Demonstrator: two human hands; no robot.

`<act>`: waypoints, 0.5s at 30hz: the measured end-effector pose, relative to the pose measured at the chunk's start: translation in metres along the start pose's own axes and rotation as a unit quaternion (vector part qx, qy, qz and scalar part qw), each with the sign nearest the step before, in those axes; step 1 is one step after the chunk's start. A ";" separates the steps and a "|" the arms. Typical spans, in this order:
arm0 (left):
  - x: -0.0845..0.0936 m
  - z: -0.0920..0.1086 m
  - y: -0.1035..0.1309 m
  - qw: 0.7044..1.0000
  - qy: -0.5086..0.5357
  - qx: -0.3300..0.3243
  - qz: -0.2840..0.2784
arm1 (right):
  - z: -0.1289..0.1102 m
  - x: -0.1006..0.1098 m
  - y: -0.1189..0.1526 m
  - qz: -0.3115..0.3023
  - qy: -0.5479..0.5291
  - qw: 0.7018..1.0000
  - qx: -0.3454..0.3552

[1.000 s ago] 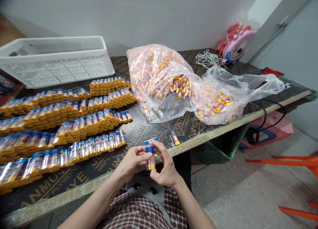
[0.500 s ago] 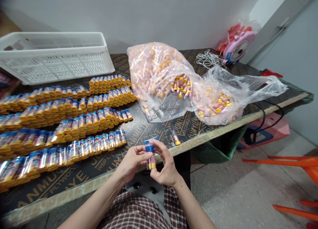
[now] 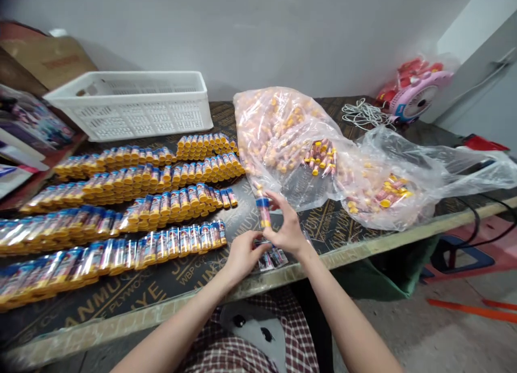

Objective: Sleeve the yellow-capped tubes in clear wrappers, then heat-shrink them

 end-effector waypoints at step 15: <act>-0.014 -0.008 -0.010 0.970 -0.237 -0.017 -0.053 | 0.094 -0.106 -0.088 -0.240 0.076 0.966 0.060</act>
Point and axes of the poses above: each hand's wrist, its own y-axis away from the middle knuckle, its own x-axis out of the back of the hand, z = x × y, the point moved 3 cm from there along -y, towards the middle knuckle, and after that the axes turned 1 degree about x, right-handed, at the moved point
